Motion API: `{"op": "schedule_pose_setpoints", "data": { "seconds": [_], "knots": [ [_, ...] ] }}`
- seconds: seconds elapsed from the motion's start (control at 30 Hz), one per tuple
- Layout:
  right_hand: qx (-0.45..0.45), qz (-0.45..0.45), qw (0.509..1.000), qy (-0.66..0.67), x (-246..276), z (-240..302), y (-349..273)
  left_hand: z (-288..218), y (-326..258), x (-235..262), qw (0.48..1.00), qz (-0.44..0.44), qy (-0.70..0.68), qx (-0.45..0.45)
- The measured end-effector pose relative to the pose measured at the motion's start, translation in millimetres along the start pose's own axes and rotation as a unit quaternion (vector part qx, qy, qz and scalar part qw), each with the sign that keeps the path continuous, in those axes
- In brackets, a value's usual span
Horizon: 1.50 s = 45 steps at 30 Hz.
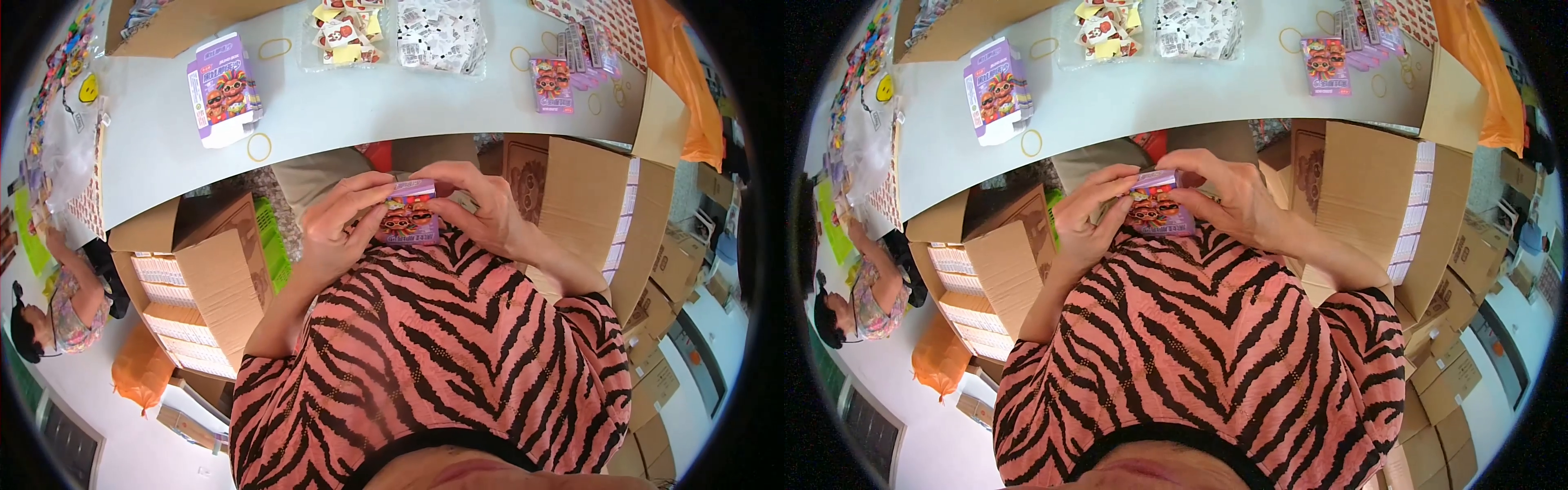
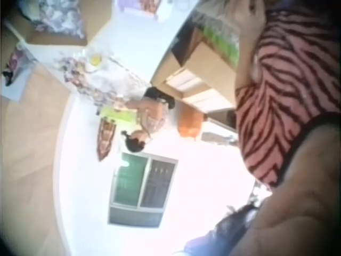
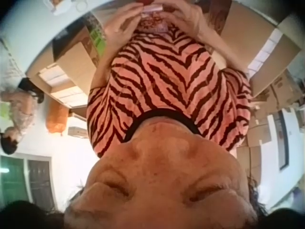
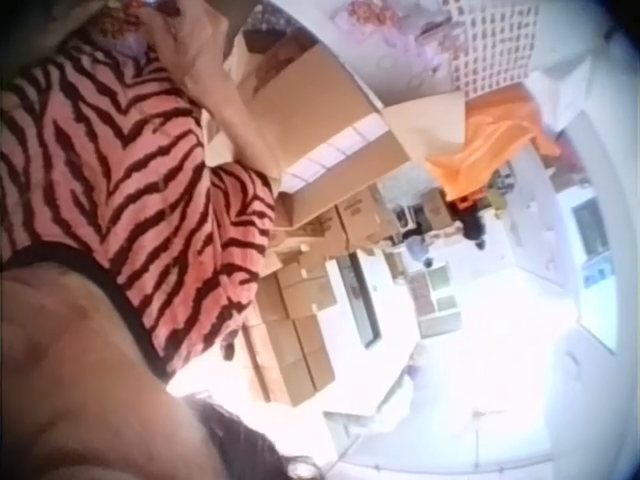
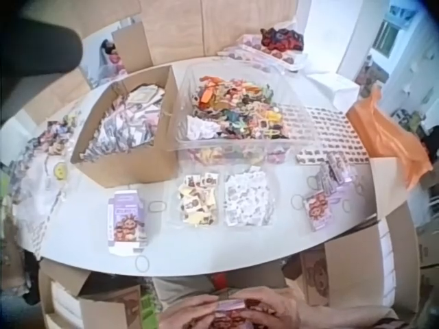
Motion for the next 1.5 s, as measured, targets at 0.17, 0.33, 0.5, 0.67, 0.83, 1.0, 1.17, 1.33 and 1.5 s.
{"op": "schedule_pose_setpoints", "data": {
  "seconds": [0.17,0.33,0.5,0.67,0.83,1.0,1.17,1.33,1.5],
  "knots": [
    [0.082,-0.027,0.995,-0.044,1.9,2.8,-3.7,-5.1,4.5,-2.1,1.0,0.023,0.018,0.002],
    [0.166,-0.074,0.983,-0.014,-2.1,0.6,-6.9,0.9,-4.6,-1.7,0.999,0.034,0.023,0.005],
    [0.119,-0.042,0.991,0.052,-5.9,-9.3,-6.4,17.3,-8.2,-7.1,0.995,0.073,-0.053,0.047],
    [0.018,-0.01,0.996,0.086,-8.9,-20.0,-8.3,23.1,-3.6,-6.2,0.993,0.051,-0.077,0.077],
    [0.015,-0.09,0.995,0.047,39.6,-18.2,-2.6,-4.1,21.7,-10.9,0.996,-0.026,-0.029,0.082],
    [-0.018,-0.325,0.941,-0.089,161.9,-39.1,-13.1,3.2,35.9,-5.4,0.987,-0.062,-0.097,0.112],
    [-0.001,-0.4,0.876,-0.268,210.4,-60.3,-13.1,15.6,29.3,1.8,0.99,-0.047,-0.1,0.09],
    [0.015,-0.433,0.86,-0.268,213.5,-95.9,1.8,20.0,19.3,17.2,0.99,-0.075,-0.062,0.101],
    [0.005,-0.476,0.817,-0.327,217.4,-104.9,-2.0,26.0,27.4,71.7,0.968,-0.21,0.126,0.06]
  ]
}}
Point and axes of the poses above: each hand's wrist, its own y-axis towards the middle knuckle, its own x-axis out of the back of the hand, z = x × y, the point moved 7 cm from there along y, towards the middle knuckle, and after that the axes turned 5 degrees about y, right-handed, at the moved point
